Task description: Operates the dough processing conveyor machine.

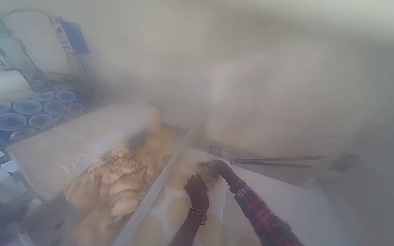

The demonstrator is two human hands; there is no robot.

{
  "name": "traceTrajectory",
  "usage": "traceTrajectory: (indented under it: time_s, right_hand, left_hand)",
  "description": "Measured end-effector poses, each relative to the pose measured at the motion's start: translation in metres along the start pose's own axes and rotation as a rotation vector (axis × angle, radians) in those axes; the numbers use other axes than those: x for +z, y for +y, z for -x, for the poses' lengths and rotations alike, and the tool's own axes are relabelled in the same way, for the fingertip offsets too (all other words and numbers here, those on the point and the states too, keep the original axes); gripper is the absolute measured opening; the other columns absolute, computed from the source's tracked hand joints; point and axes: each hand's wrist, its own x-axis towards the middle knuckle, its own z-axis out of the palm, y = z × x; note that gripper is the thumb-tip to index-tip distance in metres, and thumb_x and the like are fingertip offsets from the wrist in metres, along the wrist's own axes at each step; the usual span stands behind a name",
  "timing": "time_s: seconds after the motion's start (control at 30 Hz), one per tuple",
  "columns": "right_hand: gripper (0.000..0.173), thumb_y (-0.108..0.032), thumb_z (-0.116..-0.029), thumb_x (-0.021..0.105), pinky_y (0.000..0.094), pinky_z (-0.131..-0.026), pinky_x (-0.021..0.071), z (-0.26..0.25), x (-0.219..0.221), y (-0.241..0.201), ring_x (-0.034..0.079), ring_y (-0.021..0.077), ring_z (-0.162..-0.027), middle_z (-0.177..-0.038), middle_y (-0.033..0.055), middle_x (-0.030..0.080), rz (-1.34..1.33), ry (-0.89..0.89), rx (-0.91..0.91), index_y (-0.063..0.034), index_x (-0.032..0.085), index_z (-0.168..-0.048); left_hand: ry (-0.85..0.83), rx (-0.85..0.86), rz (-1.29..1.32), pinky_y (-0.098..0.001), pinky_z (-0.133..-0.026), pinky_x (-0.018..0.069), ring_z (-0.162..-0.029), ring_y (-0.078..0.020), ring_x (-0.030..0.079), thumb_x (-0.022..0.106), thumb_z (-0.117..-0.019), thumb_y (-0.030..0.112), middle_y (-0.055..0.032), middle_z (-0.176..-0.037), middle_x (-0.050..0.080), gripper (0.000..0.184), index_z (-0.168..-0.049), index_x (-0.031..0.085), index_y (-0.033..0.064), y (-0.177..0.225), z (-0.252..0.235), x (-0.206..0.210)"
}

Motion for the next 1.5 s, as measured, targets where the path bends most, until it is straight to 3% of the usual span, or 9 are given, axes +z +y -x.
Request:
traceTrajectory:
  time_s: [0.37, 0.43, 0.57, 0.73, 0.83, 1.0, 1.2, 1.33, 1.5]
  right_hand:
    - [0.055, -0.008, -0.0864, 0.077, 0.0689, -0.103, 0.0402, 0.050, 0.054, 0.055, 0.058, 0.0489, -0.125, -0.131, 0.0294, 0.062, -0.310, 0.188, -0.156, -0.0022, 0.059, -0.139]
    - [0.051, -0.005, -0.0858, 0.076, 0.0600, -0.104, 0.0437, 0.068, 0.061, 0.060, 0.062, 0.0423, -0.120, -0.127, 0.0284, 0.065, -0.511, 0.297, -0.130, 0.0031, 0.061, -0.134]
    - [0.043, 0.000, -0.0885, 0.069, 0.0341, -0.066, 0.0600, 0.100, 0.066, 0.046, 0.070, 0.0165, -0.081, -0.105, 0.0119, 0.068, -1.238, 0.516, -0.165, 0.0039, 0.056, -0.129]
    - [0.056, -0.015, -0.0927, 0.058, 0.0172, -0.091, 0.0535, 0.160, 0.028, -0.015, 0.064, -0.0043, -0.104, -0.120, 0.0015, 0.068, -1.271, 0.579, -0.747, 0.0198, 0.043, -0.133]
    - [0.053, -0.004, -0.0975, 0.053, 0.0249, -0.073, 0.0616, 0.172, 0.003, -0.041, 0.072, 0.0044, -0.087, -0.110, 0.0033, 0.073, -1.190, 0.451, -0.724, 0.0138, 0.039, -0.145]
    - [0.038, -0.003, -0.0964, 0.063, 0.0250, -0.059, 0.0606, 0.152, -0.013, -0.072, 0.072, 0.0084, -0.065, -0.082, 0.0026, 0.075, -1.234, 0.575, -0.604, 0.0090, 0.057, -0.132]
    - [0.045, -0.012, -0.1035, 0.056, 0.0526, -0.115, 0.0389, 0.048, 0.037, -0.015, 0.055, 0.0411, -0.134, -0.143, 0.0276, 0.057, -0.670, 0.456, -0.044, 0.0032, 0.052, -0.146]
    - [0.047, -0.019, -0.1039, 0.058, 0.0532, -0.114, 0.0375, 0.020, 0.057, -0.024, 0.045, 0.0443, -0.139, -0.146, 0.0268, 0.052, -0.412, 0.366, 0.168, -0.0011, 0.053, -0.147]
    - [0.035, -0.012, -0.1021, 0.058, 0.0479, -0.112, 0.0412, 0.016, 0.052, -0.036, 0.048, 0.0428, -0.136, -0.142, 0.0287, 0.053, -0.385, 0.380, 0.260, 0.0030, 0.063, -0.133]
  left_hand:
    - [-0.058, 0.367, 0.011, -0.0563, -0.112, 0.0392, -0.139, -0.0480, 0.045, 0.041, -0.1045, -0.005, -0.0326, -0.145, 0.050, 0.039, -0.142, 0.048, -0.0124, 0.030, 0.027, 0.021]
    - [-0.034, 0.424, 0.164, -0.0544, -0.114, 0.0388, -0.138, -0.0479, 0.046, 0.047, -0.1026, -0.004, -0.0337, -0.143, 0.050, 0.040, -0.142, 0.048, -0.0125, 0.030, 0.032, 0.015]
    - [0.383, 0.598, 0.834, -0.0461, -0.100, 0.0518, -0.115, -0.0443, 0.061, 0.076, -0.0834, 0.005, -0.0377, -0.131, 0.055, 0.057, -0.131, 0.054, -0.0167, 0.025, 0.037, -0.003]
    - [0.549, 0.762, 1.017, -0.0616, -0.117, 0.0294, -0.143, -0.0443, 0.043, 0.086, -0.0734, 0.035, -0.0292, -0.152, 0.047, 0.089, -0.144, 0.052, -0.0086, 0.012, 0.053, -0.048]
    - [0.359, 0.561, 1.303, -0.0260, -0.101, 0.0520, -0.114, -0.0097, 0.064, 0.082, -0.0764, 0.004, -0.0172, -0.128, 0.064, 0.076, -0.141, 0.046, -0.0131, -0.013, 0.077, -0.084]
    - [0.513, 0.098, 1.585, -0.0287, -0.072, 0.0612, -0.080, -0.0094, 0.069, 0.067, -0.0854, -0.009, -0.0094, -0.098, 0.067, 0.055, -0.135, 0.043, -0.0086, -0.064, 0.103, -0.116]
    - [0.981, -0.124, 1.176, -0.0382, -0.106, 0.0479, -0.128, -0.0250, 0.055, 0.074, -0.0829, -0.001, -0.0304, -0.146, 0.047, 0.088, -0.155, 0.025, -0.0096, -0.176, 0.131, -0.142]
    - [1.202, -0.013, 0.572, -0.0530, -0.108, 0.0461, -0.127, -0.0483, 0.057, 0.076, -0.0789, 0.011, -0.0405, -0.132, 0.056, 0.077, -0.142, 0.042, -0.0188, -0.270, 0.123, -0.112]
    - [1.033, -0.116, 0.350, -0.0710, -0.102, 0.0414, -0.122, -0.0638, 0.053, 0.070, -0.0831, -0.003, -0.0444, -0.134, 0.052, 0.062, -0.140, 0.048, -0.0159, -0.245, 0.151, -0.123]
